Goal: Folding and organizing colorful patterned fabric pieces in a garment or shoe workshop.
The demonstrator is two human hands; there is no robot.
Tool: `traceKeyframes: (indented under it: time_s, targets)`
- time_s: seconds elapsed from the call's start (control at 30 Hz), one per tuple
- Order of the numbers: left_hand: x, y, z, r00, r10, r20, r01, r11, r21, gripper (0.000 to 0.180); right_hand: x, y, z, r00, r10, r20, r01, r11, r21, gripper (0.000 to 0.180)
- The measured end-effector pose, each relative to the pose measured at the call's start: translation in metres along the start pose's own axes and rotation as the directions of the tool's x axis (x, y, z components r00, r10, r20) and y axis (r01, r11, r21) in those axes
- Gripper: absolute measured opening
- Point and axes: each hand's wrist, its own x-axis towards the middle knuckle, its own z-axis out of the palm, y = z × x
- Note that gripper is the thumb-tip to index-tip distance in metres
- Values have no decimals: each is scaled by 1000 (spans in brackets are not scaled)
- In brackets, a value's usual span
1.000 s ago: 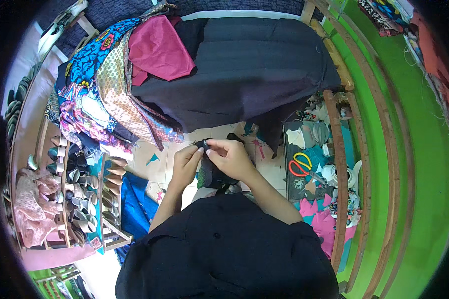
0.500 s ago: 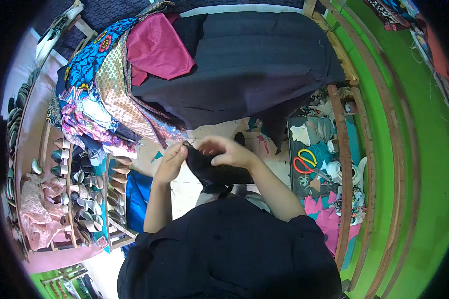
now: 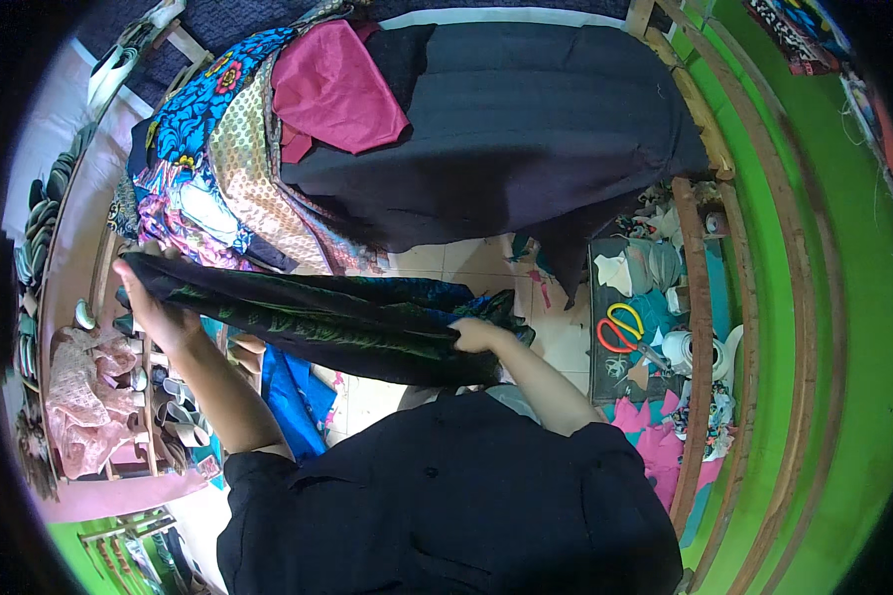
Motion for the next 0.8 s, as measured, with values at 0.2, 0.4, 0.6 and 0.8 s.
traceKeyframes:
  time_s: [0.2,0.4,0.6,0.8]
  targets:
    - [9,50,-13,976,188,-110,-208,955,-210,27,-2,108,66,901,431,43,-408,878,-249,36]
    - [19,70,-68,919,211,334,-74,923,-379,26,-39,126,51,797,602,-57,-562,772,298,32]
    - [-57,-44,18,922,-383,-63,357,771,528,22,-18,57,-26,625,-117,-772,479,838,261,30]
    - [-138,-113,71,575,-591,566,44,713,700,78,-105,-106,-73,460,-503,-732,751,660,18,21]
